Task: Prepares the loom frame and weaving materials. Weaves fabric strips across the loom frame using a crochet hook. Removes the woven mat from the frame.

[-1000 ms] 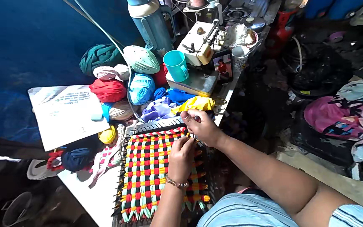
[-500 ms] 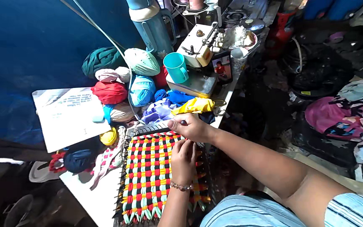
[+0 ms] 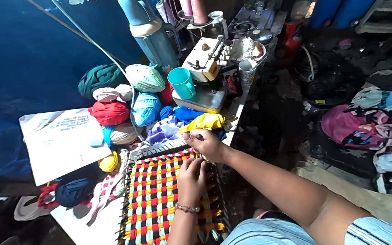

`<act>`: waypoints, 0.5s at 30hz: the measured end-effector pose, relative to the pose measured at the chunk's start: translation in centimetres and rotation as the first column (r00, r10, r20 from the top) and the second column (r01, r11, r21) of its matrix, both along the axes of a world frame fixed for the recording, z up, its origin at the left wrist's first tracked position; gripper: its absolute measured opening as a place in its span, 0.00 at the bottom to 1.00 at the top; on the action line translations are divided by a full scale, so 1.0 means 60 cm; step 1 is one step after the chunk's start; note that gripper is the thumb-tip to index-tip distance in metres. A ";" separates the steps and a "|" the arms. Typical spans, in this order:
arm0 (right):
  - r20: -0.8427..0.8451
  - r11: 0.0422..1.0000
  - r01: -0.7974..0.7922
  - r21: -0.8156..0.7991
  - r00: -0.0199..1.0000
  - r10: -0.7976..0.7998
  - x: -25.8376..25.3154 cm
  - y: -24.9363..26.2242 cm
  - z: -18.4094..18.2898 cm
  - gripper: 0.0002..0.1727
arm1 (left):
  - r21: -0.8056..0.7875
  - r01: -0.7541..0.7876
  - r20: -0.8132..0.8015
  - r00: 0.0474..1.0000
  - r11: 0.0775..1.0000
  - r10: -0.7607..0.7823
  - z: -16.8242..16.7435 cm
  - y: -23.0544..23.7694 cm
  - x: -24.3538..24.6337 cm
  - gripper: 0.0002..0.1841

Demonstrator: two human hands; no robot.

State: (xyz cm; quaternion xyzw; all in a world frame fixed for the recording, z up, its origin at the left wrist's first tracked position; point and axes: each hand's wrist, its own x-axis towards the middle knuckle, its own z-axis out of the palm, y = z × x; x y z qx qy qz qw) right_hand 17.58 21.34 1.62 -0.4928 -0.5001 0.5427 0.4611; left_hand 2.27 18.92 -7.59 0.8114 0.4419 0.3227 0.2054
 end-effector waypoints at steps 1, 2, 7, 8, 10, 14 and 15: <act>-0.023 1.000 0.002 -0.008 1.000 -0.002 0.001 -0.001 0.000 0.19 | -0.008 0.032 0.010 0.999 0.999 -0.032 0.005 0.003 -0.007 0.10; -0.035 1.000 -0.002 -0.006 0.999 0.002 0.001 -0.002 0.001 0.19 | 0.016 0.056 0.007 0.998 0.998 -0.056 0.008 0.006 -0.012 0.09; -0.035 1.000 0.023 0.008 0.999 -0.023 -0.001 0.000 0.001 0.19 | 0.254 0.127 -0.080 0.991 0.959 -0.110 0.005 0.020 -0.013 0.10; -0.052 0.999 0.037 0.000 0.998 -0.037 -0.002 0.000 -0.002 0.18 | 0.289 0.136 -0.098 0.989 0.948 -0.112 0.002 0.019 -0.011 0.10; -0.072 0.998 0.062 -0.020 0.995 -0.063 -0.001 0.000 -0.006 0.18 | 0.343 0.145 -0.123 0.986 0.928 -0.108 -0.005 0.016 -0.011 0.11; -0.116 0.995 0.088 -0.038 0.989 -0.092 0.002 0.001 -0.010 0.16 | 0.400 0.124 -0.129 0.989 0.908 -0.078 -0.014 0.012 -0.008 0.12; -0.120 0.995 0.085 -0.042 0.989 -0.090 0.004 0.001 -0.008 0.14 | 0.390 0.114 -0.105 0.991 0.914 -0.079 -0.013 0.013 -0.007 0.13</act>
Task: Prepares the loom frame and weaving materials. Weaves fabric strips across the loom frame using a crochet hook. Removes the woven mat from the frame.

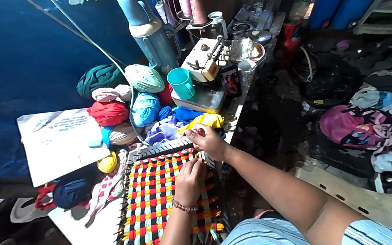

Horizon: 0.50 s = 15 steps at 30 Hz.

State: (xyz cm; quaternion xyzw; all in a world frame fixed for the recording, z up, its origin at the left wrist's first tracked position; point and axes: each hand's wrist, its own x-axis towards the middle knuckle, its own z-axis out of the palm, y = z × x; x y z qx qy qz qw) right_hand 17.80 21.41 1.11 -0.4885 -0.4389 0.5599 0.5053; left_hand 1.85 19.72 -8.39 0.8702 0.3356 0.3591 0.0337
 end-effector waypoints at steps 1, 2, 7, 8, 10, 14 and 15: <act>-0.002 1.000 -0.006 0.000 1.000 0.006 0.002 0.000 0.002 0.13 | -0.030 0.004 0.027 1.000 1.000 -0.003 0.002 0.002 0.000 0.13; -0.001 1.000 -0.016 0.002 1.000 0.016 0.003 -0.001 0.003 0.11 | -0.075 0.011 0.048 0.999 0.997 -0.008 0.006 0.003 -0.001 0.12; 0.160 0.994 -0.109 0.013 0.981 0.106 0.002 -0.002 0.007 0.10 | -0.346 0.041 0.060 0.998 0.937 -0.022 0.042 0.011 -0.018 0.09; 0.211 0.993 -0.118 0.003 0.971 0.115 0.000 0.000 0.010 0.12 | -0.371 0.047 0.055 0.998 0.928 -0.028 0.047 0.013 -0.020 0.08; 0.301 0.991 -0.134 -0.009 0.945 0.131 -0.004 0.005 0.018 0.14 | -0.360 0.053 0.054 0.998 0.931 -0.036 0.048 0.014 -0.021 0.08; 0.335 0.997 -0.074 -0.038 0.938 0.082 -0.009 0.008 0.016 0.18 | -0.231 0.052 0.034 0.998 0.972 -0.045 0.035 0.008 -0.021 0.08; 0.339 0.998 -0.044 -0.044 0.939 0.056 -0.008 0.007 0.015 0.18 | -0.194 0.048 0.031 0.999 0.980 -0.043 0.029 0.006 -0.021 0.08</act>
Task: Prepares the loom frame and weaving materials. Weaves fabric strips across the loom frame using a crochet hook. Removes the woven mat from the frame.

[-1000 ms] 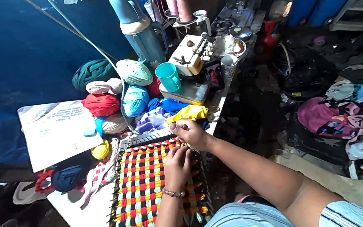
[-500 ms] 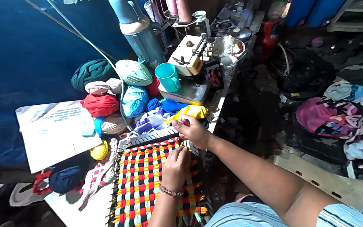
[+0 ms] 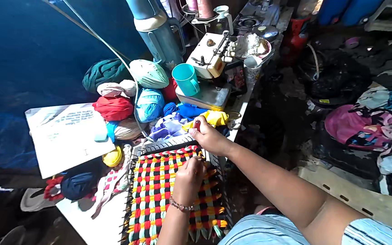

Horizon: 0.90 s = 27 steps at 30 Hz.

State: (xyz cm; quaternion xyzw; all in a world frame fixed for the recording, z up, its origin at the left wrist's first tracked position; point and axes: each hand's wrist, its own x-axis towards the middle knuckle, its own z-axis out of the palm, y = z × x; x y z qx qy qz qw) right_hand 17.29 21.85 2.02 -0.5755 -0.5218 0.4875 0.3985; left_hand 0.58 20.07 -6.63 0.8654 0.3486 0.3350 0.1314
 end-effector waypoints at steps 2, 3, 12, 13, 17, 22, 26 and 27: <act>0.008 0.997 0.067 -0.029 0.998 -0.067 0.002 0.001 -0.002 0.20 | 0.058 -0.007 0.011 1.000 0.998 0.007 -0.013 -0.004 -0.002 0.09; 0.004 0.993 0.111 -0.041 0.994 -0.111 0.004 0.000 -0.005 0.21 | 0.071 -0.013 0.017 1.000 0.997 0.012 -0.020 -0.008 -0.003 0.09; -0.574 0.897 0.430 -0.102 0.711 -0.406 0.015 -0.020 -0.048 0.04 | 0.005 -0.081 0.104 0.991 0.997 0.080 -0.049 -0.028 0.007 0.13; -0.632 0.888 0.440 -0.131 0.653 -0.417 0.013 -0.027 -0.042 0.05 | -0.018 -0.078 0.114 0.990 0.997 0.079 -0.046 -0.028 0.007 0.12; -0.736 0.877 0.448 -0.174 0.532 -0.418 0.009 -0.053 -0.034 0.14 | -0.012 -0.059 0.088 0.994 0.998 0.060 -0.038 -0.025 0.006 0.11; -0.827 0.840 0.397 -0.370 0.272 -0.492 0.028 -0.070 -0.051 0.35 | -0.012 -0.013 0.169 0.986 1.000 0.015 -0.043 -0.027 -0.007 0.08; -0.826 0.797 0.354 -0.489 0.107 -0.554 0.046 -0.087 -0.075 0.38 | -0.040 0.029 0.180 0.984 0.999 -0.021 -0.045 -0.030 -0.019 0.08; -0.835 0.800 0.356 -0.484 0.086 -0.543 0.049 -0.091 -0.086 0.38 | -0.041 0.025 0.171 0.985 0.999 -0.018 -0.044 -0.031 -0.019 0.08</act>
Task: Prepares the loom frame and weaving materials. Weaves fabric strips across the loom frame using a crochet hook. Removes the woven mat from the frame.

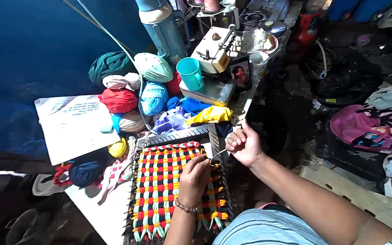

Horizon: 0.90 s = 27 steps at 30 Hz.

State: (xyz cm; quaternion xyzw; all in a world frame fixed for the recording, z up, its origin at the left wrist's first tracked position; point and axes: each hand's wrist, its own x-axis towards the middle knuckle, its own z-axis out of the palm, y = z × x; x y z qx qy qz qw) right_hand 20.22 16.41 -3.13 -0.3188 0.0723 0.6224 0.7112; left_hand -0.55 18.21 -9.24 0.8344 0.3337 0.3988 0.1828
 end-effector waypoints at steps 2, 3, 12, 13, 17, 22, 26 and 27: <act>-0.023 0.997 0.031 0.064 0.999 -0.030 0.002 -0.004 -0.022 0.39 | 0.003 -0.012 -0.020 1.000 1.000 0.012 0.002 -0.003 0.001 0.08; -0.027 0.994 0.043 0.102 0.999 -0.040 0.002 -0.005 -0.033 0.40 | 0.003 -0.016 -0.031 0.999 1.000 0.016 0.002 -0.004 0.003 0.08; 0.018 0.964 0.008 0.264 1.000 -0.014 0.007 0.008 -0.072 0.41 | -0.019 -0.053 -0.120 0.992 0.998 0.050 -0.001 -0.009 0.023 0.08; 0.031 0.959 -0.005 0.284 0.999 -0.004 0.007 0.009 -0.074 0.41 | -0.017 -0.055 -0.124 0.991 0.998 0.053 -0.002 -0.009 0.024 0.08; 0.080 0.942 -0.058 0.330 0.996 0.033 0.006 0.019 -0.075 0.39 | 0.009 -0.072 -0.137 0.988 0.997 0.073 -0.004 -0.008 0.027 0.09; 0.091 0.897 -0.152 0.415 0.988 0.125 0.011 0.034 -0.095 0.40 | 0.016 -0.098 -0.163 0.982 0.995 0.099 -0.001 -0.012 0.029 0.08; 0.214 0.834 -0.272 0.479 0.958 0.189 0.012 0.041 -0.090 0.38 | -0.041 -0.161 -0.184 0.971 0.986 0.151 0.008 -0.027 0.041 0.08; 0.278 0.804 -0.327 0.497 0.937 0.209 0.013 0.044 -0.085 0.37 | -0.097 -0.178 -0.178 0.971 0.979 0.159 0.013 -0.036 0.045 0.10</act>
